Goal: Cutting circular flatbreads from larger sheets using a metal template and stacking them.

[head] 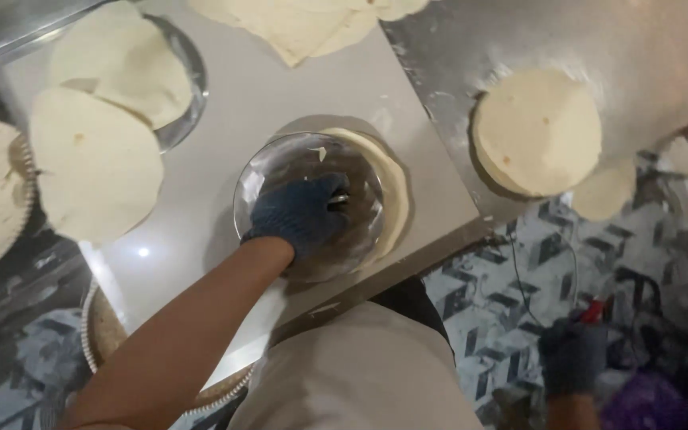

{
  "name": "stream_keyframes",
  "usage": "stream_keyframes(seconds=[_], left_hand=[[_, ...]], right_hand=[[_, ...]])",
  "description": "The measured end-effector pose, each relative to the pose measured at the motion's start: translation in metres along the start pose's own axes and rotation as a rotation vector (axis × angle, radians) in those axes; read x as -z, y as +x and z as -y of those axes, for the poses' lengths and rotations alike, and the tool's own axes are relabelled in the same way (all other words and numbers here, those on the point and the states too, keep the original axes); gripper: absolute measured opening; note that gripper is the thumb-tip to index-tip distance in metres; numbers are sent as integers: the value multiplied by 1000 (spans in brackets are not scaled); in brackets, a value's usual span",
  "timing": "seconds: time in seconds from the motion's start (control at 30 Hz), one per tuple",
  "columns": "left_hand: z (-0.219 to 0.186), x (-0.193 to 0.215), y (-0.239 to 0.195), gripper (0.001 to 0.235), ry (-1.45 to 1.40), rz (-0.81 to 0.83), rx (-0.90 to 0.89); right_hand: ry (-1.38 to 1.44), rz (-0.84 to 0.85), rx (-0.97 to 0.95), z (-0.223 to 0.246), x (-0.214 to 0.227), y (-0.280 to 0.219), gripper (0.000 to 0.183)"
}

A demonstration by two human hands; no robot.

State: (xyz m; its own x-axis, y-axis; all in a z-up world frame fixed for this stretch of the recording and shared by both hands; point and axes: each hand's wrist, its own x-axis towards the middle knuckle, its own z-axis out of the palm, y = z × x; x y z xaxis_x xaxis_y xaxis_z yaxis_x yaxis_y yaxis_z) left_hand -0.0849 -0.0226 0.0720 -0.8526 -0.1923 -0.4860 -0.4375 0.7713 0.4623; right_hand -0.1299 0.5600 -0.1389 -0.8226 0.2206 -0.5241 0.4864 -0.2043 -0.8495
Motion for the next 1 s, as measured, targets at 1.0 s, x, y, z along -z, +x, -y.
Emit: stream_keyframes(seconds=[1.0], left_hand=[[-26, -6, 26, 69, -242, -181, 118]], right_hand=[[-1493, 1457, 586, 198, -453, -11, 38]])
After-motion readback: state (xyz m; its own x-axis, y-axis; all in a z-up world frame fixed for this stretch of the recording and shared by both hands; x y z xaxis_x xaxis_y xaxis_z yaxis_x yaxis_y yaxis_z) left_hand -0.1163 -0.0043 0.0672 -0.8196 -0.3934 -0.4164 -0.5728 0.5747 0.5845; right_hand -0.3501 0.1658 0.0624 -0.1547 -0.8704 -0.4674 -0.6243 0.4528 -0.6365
